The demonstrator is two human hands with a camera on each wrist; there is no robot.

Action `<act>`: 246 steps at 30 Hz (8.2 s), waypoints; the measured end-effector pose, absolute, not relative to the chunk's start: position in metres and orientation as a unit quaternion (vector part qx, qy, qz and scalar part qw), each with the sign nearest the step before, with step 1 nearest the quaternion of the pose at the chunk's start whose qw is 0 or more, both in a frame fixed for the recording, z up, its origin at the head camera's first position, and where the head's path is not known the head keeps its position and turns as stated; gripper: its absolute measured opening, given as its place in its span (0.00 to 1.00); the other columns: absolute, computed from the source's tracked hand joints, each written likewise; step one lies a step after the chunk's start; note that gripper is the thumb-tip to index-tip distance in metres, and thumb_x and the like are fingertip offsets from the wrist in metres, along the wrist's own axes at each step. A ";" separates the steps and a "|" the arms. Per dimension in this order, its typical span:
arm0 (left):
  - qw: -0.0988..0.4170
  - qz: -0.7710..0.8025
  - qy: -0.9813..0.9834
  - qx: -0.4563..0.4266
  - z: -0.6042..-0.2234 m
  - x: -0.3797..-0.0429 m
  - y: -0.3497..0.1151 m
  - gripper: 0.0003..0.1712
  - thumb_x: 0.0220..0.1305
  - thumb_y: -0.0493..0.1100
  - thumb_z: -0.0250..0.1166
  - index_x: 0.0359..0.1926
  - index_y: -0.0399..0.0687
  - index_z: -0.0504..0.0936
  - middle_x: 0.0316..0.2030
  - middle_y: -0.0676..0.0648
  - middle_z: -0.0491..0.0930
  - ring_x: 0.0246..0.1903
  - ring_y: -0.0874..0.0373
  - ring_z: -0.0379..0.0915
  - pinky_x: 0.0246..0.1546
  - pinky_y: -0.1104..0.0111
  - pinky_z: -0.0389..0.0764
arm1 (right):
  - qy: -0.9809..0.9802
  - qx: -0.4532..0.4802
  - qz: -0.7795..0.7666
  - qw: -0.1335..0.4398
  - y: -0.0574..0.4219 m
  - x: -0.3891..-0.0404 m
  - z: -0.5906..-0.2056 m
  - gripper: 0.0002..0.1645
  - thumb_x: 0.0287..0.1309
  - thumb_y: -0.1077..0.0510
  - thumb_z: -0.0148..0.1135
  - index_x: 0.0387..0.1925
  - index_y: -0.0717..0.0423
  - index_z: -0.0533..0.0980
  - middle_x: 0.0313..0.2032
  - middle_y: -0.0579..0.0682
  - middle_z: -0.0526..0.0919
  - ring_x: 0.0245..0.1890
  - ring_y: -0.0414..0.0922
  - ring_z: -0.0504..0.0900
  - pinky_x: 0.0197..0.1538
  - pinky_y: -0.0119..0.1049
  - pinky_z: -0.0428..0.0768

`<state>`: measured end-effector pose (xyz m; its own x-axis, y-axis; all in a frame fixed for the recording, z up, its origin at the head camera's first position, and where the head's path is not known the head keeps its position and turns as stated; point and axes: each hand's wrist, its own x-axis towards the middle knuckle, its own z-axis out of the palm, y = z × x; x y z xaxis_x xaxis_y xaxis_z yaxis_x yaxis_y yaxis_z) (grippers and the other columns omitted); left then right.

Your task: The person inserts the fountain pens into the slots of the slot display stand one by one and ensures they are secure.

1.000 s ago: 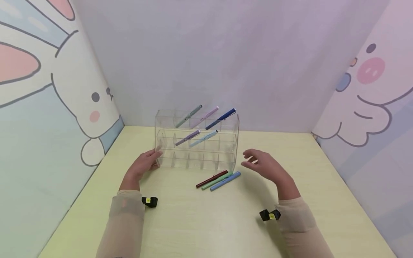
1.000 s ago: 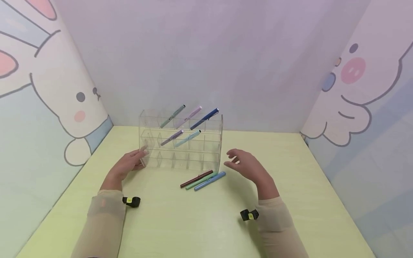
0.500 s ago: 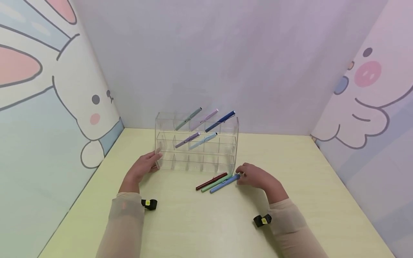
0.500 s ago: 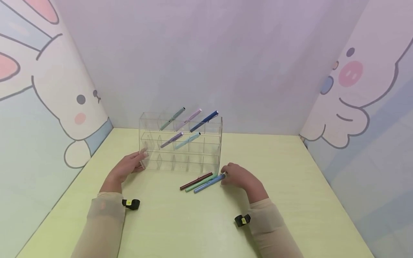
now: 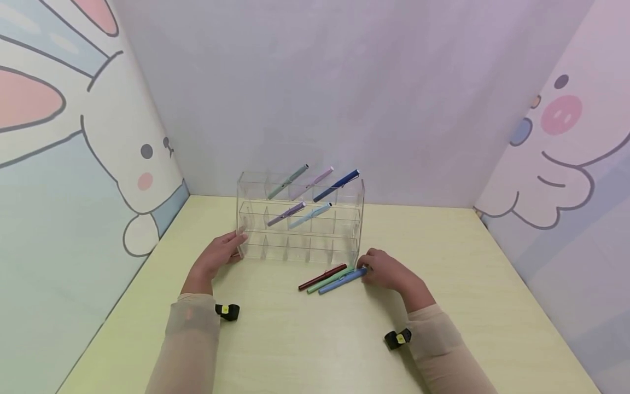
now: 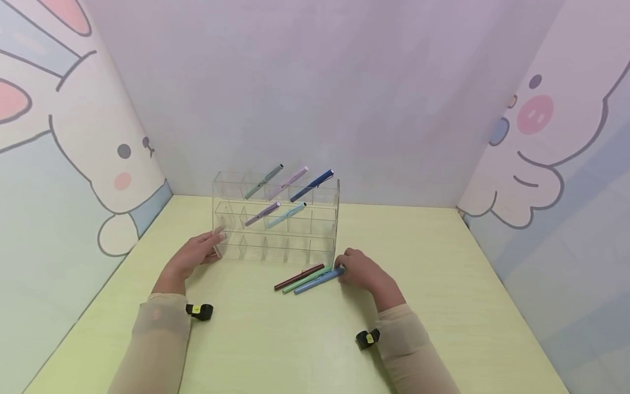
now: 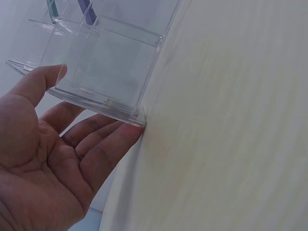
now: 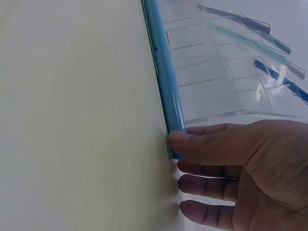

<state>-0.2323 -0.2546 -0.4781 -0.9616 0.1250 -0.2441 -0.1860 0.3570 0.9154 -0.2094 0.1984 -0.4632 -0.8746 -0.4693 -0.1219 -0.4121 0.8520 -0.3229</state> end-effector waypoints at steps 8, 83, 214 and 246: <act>0.135 0.565 0.814 -0.016 -0.477 -0.231 -0.255 0.43 0.68 0.68 0.54 0.73 0.48 0.62 0.67 0.39 0.63 0.60 0.48 0.66 0.61 0.56 0.74 | 0.952 -0.240 -0.153 0.110 0.203 -0.209 -0.459 0.08 0.55 0.60 0.70 0.33 0.43 0.81 0.38 0.46 0.76 0.38 0.44 0.71 0.45 0.42 0.75; 0.134 0.569 0.811 -0.021 -0.479 -0.232 -0.255 0.45 0.66 0.70 0.54 0.74 0.49 0.60 0.70 0.39 0.61 0.65 0.46 0.65 0.62 0.55 0.72 | 0.900 -0.302 -0.312 0.034 0.204 -0.178 -0.395 0.18 0.69 0.59 0.58 0.57 0.39 0.78 0.50 0.42 0.84 0.47 0.39 0.80 0.50 0.42 0.80; 0.123 0.565 0.816 -0.016 -0.475 -0.232 -0.252 0.41 0.67 0.68 0.54 0.72 0.50 0.65 0.59 0.41 0.67 0.54 0.51 0.69 0.58 0.61 0.76 | 0.897 -0.210 -0.360 -0.145 0.196 -0.194 -0.374 0.23 0.69 0.50 0.58 0.61 0.54 0.73 0.55 0.53 0.80 0.53 0.52 0.81 0.56 0.54 0.78; 0.129 0.571 0.810 -0.019 -0.477 -0.230 -0.254 0.45 0.64 0.72 0.55 0.74 0.52 0.62 0.67 0.41 0.64 0.61 0.49 0.67 0.63 0.55 0.71 | 0.963 -0.246 -0.075 0.080 0.154 -0.192 -0.432 0.08 0.58 0.57 0.69 0.40 0.47 0.82 0.37 0.42 0.84 0.33 0.40 0.78 0.40 0.42 0.78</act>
<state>-0.2301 -0.2545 -0.4770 -0.9658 0.1165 -0.2315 -0.1789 0.3470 0.9207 -0.1918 0.1539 -0.4322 -0.8663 -0.4857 -0.1166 -0.4618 0.8678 -0.1833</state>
